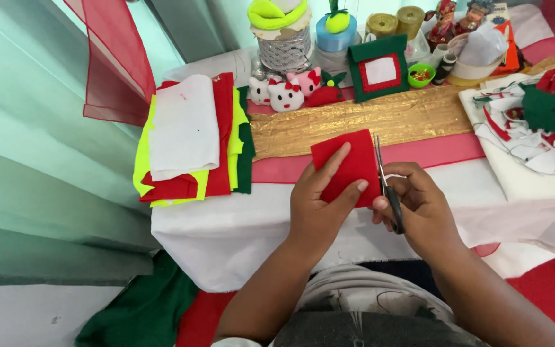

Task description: Cutting and shaping small pieces of red felt to create decorations on a craft table.

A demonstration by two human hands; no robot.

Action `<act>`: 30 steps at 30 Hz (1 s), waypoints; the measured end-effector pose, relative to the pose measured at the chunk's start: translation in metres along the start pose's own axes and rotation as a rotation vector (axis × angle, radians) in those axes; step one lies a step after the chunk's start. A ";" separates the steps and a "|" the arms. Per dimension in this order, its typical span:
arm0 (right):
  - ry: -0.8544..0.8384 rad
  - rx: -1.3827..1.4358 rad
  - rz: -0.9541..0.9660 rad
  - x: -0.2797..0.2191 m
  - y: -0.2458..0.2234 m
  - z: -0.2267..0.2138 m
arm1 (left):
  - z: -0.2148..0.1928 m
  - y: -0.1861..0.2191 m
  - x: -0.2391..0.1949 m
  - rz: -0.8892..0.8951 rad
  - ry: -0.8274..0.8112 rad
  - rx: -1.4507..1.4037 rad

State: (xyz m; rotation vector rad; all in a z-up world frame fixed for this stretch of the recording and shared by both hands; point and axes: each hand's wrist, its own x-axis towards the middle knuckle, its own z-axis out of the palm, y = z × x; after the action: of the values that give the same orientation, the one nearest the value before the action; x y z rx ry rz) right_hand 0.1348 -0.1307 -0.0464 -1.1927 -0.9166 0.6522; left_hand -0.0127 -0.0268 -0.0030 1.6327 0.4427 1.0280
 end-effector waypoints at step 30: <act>0.058 -0.091 0.043 0.004 0.007 -0.002 | 0.005 -0.021 0.001 0.011 -0.007 0.035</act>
State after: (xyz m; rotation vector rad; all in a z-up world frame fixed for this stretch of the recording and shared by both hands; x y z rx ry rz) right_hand 0.1392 -0.1265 -0.0523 -1.3093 -0.8813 0.6120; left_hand -0.0032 -0.0221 -0.0222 1.6709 0.4499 1.0279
